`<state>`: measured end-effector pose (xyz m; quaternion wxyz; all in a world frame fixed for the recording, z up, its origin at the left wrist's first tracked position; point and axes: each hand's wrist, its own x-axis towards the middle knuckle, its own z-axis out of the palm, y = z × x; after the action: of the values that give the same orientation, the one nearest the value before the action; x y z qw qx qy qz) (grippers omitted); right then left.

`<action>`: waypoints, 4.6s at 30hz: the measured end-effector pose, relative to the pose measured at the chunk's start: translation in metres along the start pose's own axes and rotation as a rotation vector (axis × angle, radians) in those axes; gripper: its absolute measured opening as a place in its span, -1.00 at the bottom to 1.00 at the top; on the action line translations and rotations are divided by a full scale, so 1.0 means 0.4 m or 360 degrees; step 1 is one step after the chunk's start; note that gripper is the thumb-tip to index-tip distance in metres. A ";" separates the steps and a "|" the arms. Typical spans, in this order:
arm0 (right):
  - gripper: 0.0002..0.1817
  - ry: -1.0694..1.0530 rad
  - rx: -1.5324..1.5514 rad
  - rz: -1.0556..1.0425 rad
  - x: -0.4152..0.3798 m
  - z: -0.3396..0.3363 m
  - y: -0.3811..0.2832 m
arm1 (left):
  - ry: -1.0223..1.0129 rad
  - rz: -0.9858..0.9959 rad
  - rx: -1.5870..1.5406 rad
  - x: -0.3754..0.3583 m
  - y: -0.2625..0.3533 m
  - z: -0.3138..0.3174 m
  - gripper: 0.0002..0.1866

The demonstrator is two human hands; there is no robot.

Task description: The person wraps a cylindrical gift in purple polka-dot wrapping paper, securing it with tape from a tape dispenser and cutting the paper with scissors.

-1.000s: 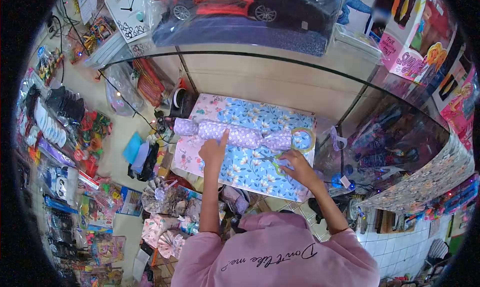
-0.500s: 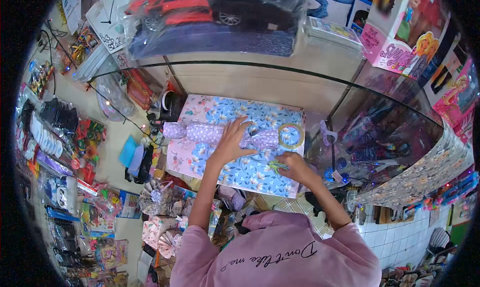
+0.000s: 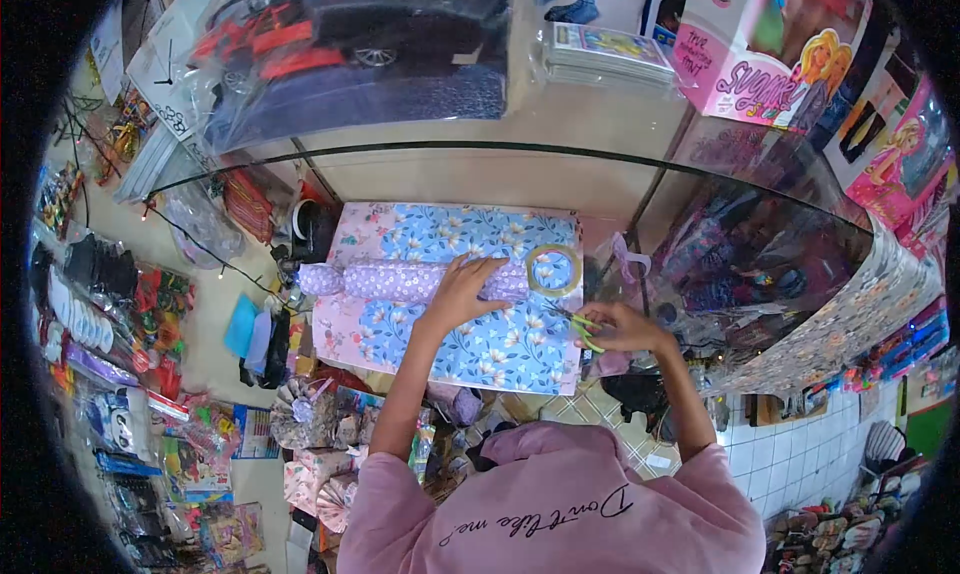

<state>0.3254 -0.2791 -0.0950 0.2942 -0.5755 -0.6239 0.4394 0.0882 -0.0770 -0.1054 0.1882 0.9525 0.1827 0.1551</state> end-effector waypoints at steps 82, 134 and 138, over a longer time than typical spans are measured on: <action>-0.61 0.0436 0.0581 -0.0093 0.098 0.183 0.000 | -0.0200 -0.0116 -0.0478 0.113 0.057 -0.108 -0.66; -0.73 0.0799 0.0751 -0.0086 0.142 0.226 0.000 | -0.0229 0.0126 -0.0222 0.078 0.020 -0.069 -0.22; -0.72 0.0897 0.0769 -0.0154 0.141 0.230 -0.002 | -0.0140 -0.0016 -0.0433 0.101 0.015 -0.074 -0.62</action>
<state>0.2355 -0.2434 -0.1426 0.6022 -0.5576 -0.4233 0.3838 0.1149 -0.0569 -0.0679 0.3241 0.9231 0.1562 0.1355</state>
